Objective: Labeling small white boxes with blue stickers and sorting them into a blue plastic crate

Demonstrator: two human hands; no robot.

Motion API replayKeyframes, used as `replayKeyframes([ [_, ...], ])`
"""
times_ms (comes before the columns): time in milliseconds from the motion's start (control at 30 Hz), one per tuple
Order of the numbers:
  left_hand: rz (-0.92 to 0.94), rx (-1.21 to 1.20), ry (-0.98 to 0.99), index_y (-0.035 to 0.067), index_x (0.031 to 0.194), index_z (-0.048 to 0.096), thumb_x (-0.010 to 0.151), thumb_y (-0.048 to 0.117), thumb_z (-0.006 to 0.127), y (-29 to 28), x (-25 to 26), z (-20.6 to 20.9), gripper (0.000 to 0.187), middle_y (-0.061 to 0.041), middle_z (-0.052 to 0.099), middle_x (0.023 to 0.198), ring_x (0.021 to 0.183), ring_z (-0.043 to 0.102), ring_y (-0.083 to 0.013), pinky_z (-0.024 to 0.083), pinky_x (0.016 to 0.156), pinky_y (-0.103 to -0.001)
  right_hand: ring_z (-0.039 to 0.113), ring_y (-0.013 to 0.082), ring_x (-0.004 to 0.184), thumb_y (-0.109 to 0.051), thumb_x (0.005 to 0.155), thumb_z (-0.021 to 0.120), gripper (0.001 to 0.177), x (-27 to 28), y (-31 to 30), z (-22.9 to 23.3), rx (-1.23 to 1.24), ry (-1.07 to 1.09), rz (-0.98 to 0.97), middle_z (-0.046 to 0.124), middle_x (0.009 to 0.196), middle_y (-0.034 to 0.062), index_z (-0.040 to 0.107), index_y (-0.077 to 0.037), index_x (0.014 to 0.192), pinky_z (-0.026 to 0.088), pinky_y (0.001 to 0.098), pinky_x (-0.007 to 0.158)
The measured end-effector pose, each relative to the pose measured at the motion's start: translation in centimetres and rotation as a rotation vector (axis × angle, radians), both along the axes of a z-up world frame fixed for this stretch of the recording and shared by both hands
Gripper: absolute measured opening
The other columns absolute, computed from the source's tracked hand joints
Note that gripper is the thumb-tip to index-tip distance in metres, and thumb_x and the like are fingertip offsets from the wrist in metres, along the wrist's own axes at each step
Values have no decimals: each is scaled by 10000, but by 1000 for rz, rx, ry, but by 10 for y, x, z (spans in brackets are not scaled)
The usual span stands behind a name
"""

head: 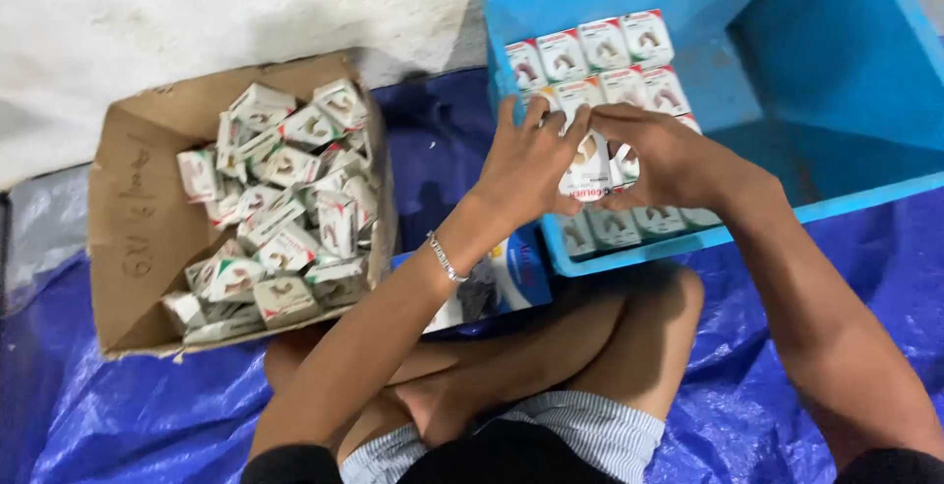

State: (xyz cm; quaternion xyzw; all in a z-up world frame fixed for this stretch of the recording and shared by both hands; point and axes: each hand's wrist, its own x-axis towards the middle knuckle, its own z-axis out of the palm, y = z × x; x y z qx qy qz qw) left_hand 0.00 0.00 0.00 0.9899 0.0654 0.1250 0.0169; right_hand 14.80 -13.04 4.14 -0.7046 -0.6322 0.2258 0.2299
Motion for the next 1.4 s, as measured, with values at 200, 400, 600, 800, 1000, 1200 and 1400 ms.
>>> replayKeyframes([
  [200, 3, -35, 69, 39, 1336, 555, 586, 496, 900, -6, 81, -15, 944, -167, 629, 1278, 1340, 385, -373, 208, 1096, -687, 670, 394, 895, 22, 538, 884, 919, 63, -8, -9, -13, -4, -111, 545, 1389, 223, 521, 5, 1383, 573, 465, 784],
  [400, -6, -162, 151, 47, 1386, 516, 695, 421, 884, -11, 155, -29, 867, -203, 543, 1406, 1421, 259, -463, 140, 1113, -739, 654, 453, 974, 38, 598, 867, 883, 130, -15, -27, -77, -162, -176, 501, 1423, 242, 515, 9, 1407, 578, 528, 804],
  [600, 18, -212, 133, 41, 1367, 518, 660, 423, 921, -10, 217, -74, 899, -186, 530, 1423, 1422, 289, -457, 161, 1154, -702, 645, 445, 1043, 30, 637, 867, 841, 173, -11, -54, -162, -262, -247, 477, 1442, 225, 522, 6, 1404, 594, 507, 844],
  [800, 61, -177, 93, 42, 1336, 549, 635, 466, 923, -7, 249, -117, 901, -187, 569, 1363, 1429, 269, -452, 167, 1175, -659, 583, 454, 1175, 62, 596, 890, 875, 199, 3, -81, -233, -323, -236, 477, 1461, 199, 535, -11, 1393, 598, 490, 886],
  [1000, 76, -114, 119, 44, 1311, 575, 705, 446, 885, -13, 249, -114, 791, -181, 569, 1365, 1453, 214, -439, 108, 1191, -629, 582, 415, 1201, 60, 557, 902, 921, 208, 7, -110, -287, -362, -250, 484, 1472, 162, 549, -70, 1398, 587, 471, 915],
  [1200, 177, -101, 355, 92, 1164, 701, 743, 356, 836, -10, 251, -131, 515, -145, 508, 1448, 1478, 162, -413, 69, 1212, -628, 534, 460, 1234, -112, 645, 891, 776, 217, 20, -182, -303, -229, -308, 308, 1600, 90, 582, -158, 1355, 530, 562, 994],
  [1400, 175, -117, 430, 63, 1253, 637, 823, 241, 755, -16, 242, -110, 481, -187, 442, 1492, 1477, 177, -425, 2, 1191, -671, 554, 505, 1191, -139, 716, 849, 656, 195, 14, -153, -291, -296, -314, 307, 1565, 163, 608, -169, 1325, 527, 644, 961],
])
